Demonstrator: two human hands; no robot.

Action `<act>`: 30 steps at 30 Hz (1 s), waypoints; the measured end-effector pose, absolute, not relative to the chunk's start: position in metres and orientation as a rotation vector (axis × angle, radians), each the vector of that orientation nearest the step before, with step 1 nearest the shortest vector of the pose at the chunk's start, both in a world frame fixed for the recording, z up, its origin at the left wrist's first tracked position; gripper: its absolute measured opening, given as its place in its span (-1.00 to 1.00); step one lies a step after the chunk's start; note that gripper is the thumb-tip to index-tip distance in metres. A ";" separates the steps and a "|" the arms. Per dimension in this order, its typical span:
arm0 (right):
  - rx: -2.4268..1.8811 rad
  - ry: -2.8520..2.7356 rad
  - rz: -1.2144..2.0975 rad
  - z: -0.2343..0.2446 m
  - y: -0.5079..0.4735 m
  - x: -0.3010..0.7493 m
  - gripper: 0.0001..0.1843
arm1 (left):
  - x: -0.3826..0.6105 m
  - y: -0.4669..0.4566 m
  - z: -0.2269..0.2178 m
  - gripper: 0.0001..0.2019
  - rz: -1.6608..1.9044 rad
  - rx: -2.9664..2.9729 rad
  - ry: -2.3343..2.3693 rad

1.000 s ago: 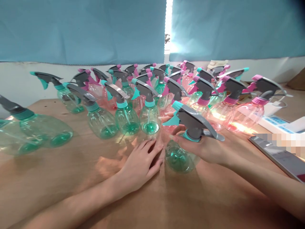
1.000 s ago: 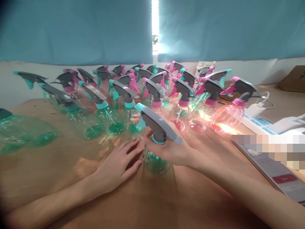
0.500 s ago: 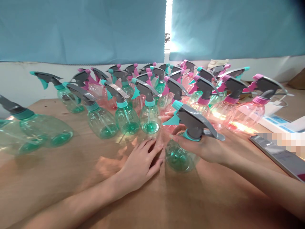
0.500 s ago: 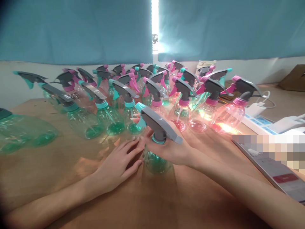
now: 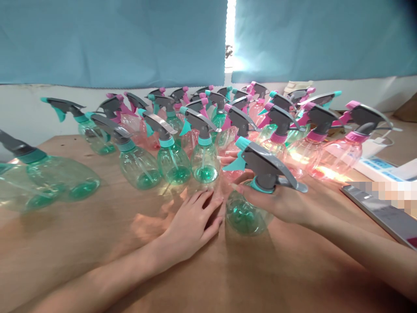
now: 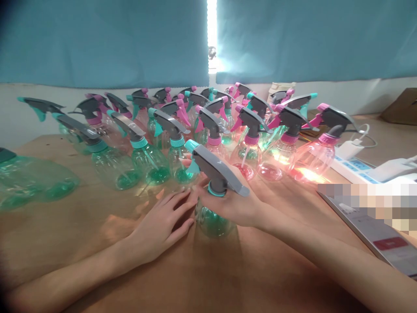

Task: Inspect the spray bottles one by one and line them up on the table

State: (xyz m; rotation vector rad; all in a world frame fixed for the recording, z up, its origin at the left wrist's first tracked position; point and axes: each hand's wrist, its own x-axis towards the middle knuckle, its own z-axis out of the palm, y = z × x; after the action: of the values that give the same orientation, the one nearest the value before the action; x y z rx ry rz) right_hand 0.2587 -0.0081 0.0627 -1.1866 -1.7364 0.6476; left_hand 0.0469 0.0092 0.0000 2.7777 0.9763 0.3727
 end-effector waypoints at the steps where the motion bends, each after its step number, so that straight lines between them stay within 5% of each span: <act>1: -1.195 -1.735 0.646 0.062 -0.008 0.259 -0.93 | 0.047 0.009 0.000 -0.59 0.383 2.773 0.972; 30: -1.170 -1.729 0.602 0.076 -0.011 0.255 -0.90 | 0.049 0.009 0.002 -0.64 0.397 2.784 0.998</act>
State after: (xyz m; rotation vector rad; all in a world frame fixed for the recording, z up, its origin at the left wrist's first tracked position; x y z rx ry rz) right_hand 0.2546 -0.0114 0.0757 -1.1696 -1.7287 0.6018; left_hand 0.0490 0.0093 0.0020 2.7840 0.9977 0.3973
